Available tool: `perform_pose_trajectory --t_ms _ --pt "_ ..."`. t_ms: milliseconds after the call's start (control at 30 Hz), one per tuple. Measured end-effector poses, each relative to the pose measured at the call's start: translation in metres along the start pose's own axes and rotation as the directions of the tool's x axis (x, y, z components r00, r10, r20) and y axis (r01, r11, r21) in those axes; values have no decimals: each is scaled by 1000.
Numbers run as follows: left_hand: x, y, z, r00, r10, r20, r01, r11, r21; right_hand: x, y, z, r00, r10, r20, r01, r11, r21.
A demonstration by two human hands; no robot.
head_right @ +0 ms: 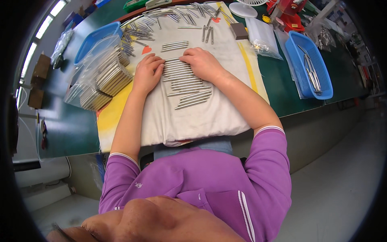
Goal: The person bundles metal pins by hand, arranges the pins into rows on a cloth, and aligns individual pins against each other using a small block.
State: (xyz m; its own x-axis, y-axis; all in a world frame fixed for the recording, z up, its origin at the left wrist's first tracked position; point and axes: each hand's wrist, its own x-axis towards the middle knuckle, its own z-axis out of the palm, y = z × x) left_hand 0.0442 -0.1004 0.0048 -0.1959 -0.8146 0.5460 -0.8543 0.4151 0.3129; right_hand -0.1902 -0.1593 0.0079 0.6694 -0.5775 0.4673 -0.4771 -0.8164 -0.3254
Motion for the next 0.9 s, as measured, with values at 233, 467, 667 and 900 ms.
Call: perform_pose_trajectory --t_ms 233,467,667,900 --pt "-2 -2 4 1000 -1 0 1 1000 21 1 6 6 1000 10 -7 -11 998 -59" --pt "-5 -4 9 998 -39 50 36 997 68 2 8 8 998 27 -59 -31 998 -57" --pt "-8 -9 16 995 -50 81 41 993 112 3 8 7 999 44 -19 -45 997 -69" --pt "-8 -6 16 995 -64 80 58 995 81 5 11 9 998 61 -2 -61 996 -64"
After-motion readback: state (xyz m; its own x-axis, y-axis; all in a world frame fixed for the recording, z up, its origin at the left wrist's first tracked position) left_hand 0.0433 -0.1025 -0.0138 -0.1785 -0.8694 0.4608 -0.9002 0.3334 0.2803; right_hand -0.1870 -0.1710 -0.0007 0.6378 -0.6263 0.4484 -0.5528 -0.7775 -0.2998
